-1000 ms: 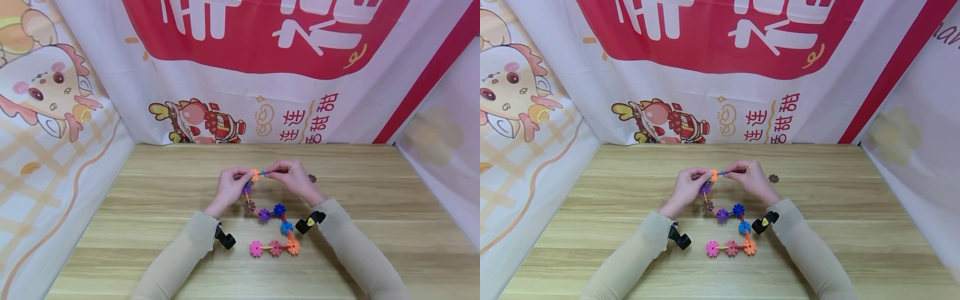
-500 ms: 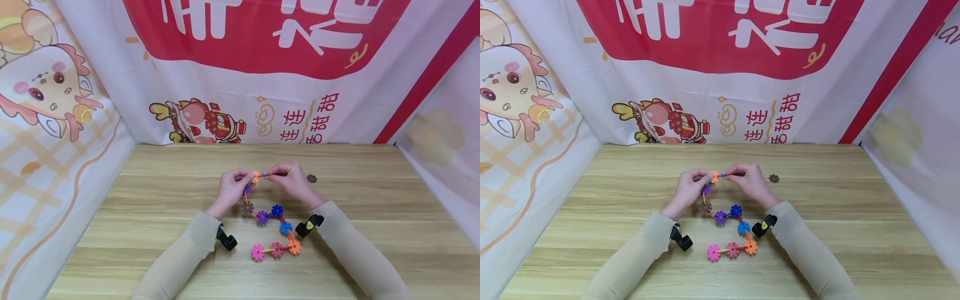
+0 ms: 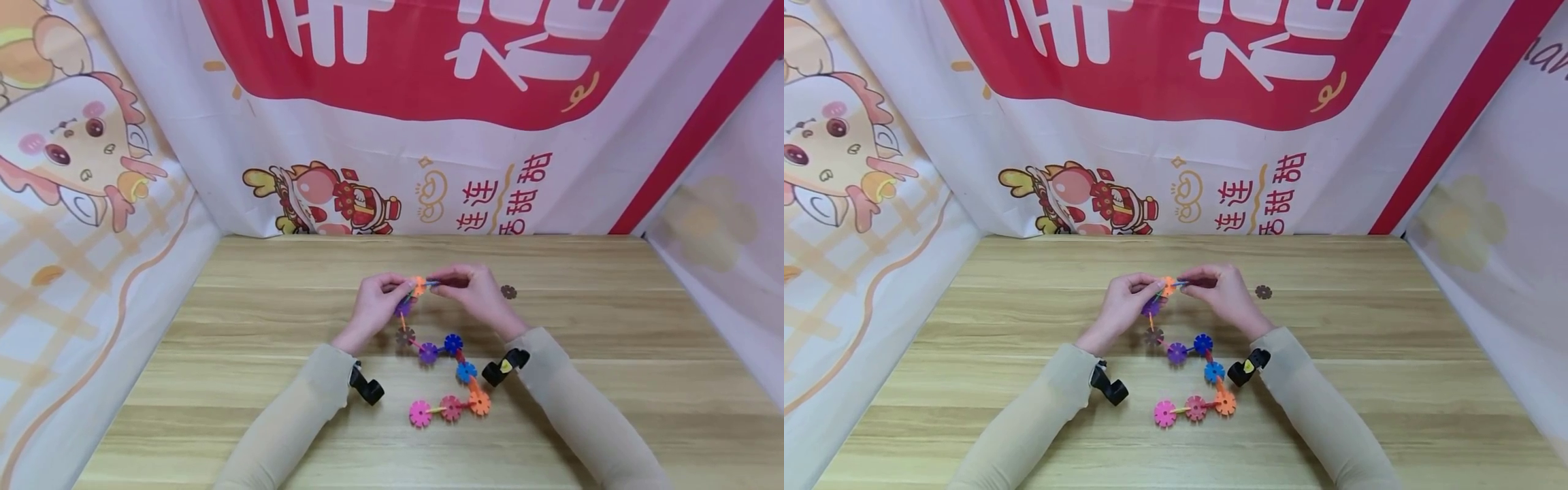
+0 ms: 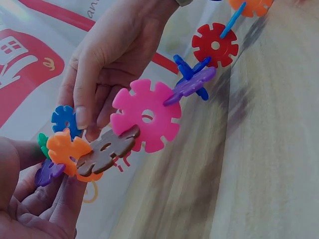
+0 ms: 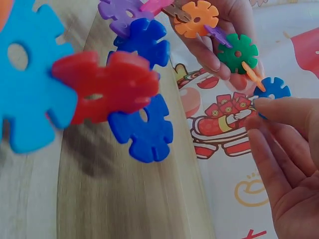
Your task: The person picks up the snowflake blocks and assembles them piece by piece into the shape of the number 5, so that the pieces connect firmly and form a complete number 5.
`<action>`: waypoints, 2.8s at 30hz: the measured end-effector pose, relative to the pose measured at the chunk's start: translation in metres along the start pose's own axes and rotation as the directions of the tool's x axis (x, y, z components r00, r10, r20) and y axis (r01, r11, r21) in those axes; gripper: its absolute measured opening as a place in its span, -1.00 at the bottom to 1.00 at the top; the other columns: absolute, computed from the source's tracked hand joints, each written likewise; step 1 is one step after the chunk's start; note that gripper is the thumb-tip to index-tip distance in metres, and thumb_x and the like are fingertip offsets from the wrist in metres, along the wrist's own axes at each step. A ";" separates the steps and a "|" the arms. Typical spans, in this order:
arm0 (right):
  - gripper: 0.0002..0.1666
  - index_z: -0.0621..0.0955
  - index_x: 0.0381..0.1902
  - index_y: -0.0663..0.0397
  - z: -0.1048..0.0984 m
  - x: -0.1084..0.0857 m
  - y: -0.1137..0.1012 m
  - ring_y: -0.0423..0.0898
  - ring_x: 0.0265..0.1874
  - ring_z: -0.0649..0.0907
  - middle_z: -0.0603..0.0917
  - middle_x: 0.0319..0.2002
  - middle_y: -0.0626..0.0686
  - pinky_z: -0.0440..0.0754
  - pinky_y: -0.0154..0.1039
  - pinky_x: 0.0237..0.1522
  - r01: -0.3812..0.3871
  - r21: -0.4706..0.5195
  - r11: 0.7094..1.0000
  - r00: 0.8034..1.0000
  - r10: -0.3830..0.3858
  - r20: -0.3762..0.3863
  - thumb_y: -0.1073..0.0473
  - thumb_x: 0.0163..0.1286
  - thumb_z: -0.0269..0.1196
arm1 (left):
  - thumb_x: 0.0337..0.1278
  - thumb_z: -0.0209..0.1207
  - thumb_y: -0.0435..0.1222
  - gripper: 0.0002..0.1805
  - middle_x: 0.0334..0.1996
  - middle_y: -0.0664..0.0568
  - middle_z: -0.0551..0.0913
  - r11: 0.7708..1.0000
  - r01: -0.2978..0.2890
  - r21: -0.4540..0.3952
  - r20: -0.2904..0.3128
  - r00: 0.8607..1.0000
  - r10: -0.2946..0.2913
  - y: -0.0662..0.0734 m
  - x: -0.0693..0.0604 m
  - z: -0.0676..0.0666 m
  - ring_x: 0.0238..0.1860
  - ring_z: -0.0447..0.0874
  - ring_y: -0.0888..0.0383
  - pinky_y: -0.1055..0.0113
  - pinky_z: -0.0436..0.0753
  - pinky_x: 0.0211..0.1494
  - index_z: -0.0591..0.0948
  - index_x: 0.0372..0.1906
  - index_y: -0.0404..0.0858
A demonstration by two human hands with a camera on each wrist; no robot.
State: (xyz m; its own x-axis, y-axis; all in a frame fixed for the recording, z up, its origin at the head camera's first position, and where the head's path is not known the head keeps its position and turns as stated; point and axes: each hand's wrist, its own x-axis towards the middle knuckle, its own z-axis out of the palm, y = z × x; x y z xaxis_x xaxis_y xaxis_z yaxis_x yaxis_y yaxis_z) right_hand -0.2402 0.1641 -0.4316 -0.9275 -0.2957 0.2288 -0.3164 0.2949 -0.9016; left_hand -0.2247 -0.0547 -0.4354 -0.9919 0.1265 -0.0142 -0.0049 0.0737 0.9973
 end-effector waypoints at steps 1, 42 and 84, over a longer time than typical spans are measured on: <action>-0.72 0.77 -0.03 0.06 -0.002 -0.001 0.001 -0.07 -0.16 0.76 0.78 -0.12 0.03 0.73 -0.21 -0.10 -0.018 -0.002 1.000 1.000 0.018 0.007 0.31 0.29 0.46 | 0.33 0.33 -0.22 -0.79 -0.32 -0.06 0.78 1.000 0.003 0.005 0.001 1.000 -0.003 0.000 0.000 0.000 -0.34 0.77 0.07 0.26 0.75 -0.26 0.73 -0.11 -0.28; -0.59 0.69 0.06 0.22 -0.111 -0.036 0.064 0.10 -0.06 0.62 0.72 -0.01 0.20 0.58 0.01 0.00 -0.354 -0.429 0.831 0.932 0.351 -0.088 0.06 0.40 0.40 | 0.36 0.30 -0.27 -0.85 -0.31 -0.03 0.78 0.999 -0.025 0.039 -0.004 1.000 0.025 -0.001 -0.001 0.000 -0.35 0.77 0.08 0.27 0.75 -0.30 0.72 -0.11 -0.28; -0.64 0.71 -0.02 0.14 -0.063 -0.018 0.010 0.03 -0.15 0.69 0.76 -0.11 0.09 0.64 0.10 0.03 -0.286 -0.075 0.955 0.957 0.281 -0.069 0.10 0.30 0.48 | 0.35 0.31 -0.27 -0.80 -0.31 -0.14 0.78 1.000 -0.001 0.012 0.019 1.000 0.001 -0.002 -0.001 0.002 -0.43 0.73 0.12 0.31 0.72 -0.38 0.71 -0.09 -0.33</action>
State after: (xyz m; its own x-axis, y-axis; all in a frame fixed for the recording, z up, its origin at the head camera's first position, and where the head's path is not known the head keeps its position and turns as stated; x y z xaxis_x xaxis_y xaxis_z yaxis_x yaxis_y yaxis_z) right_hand -0.2388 0.2301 -0.4212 -0.9905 -0.1369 -0.0093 -0.0517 0.4348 -0.8990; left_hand -0.2232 -0.0526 -0.4376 -0.9892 0.1455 -0.0147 -0.0022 0.0858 0.9963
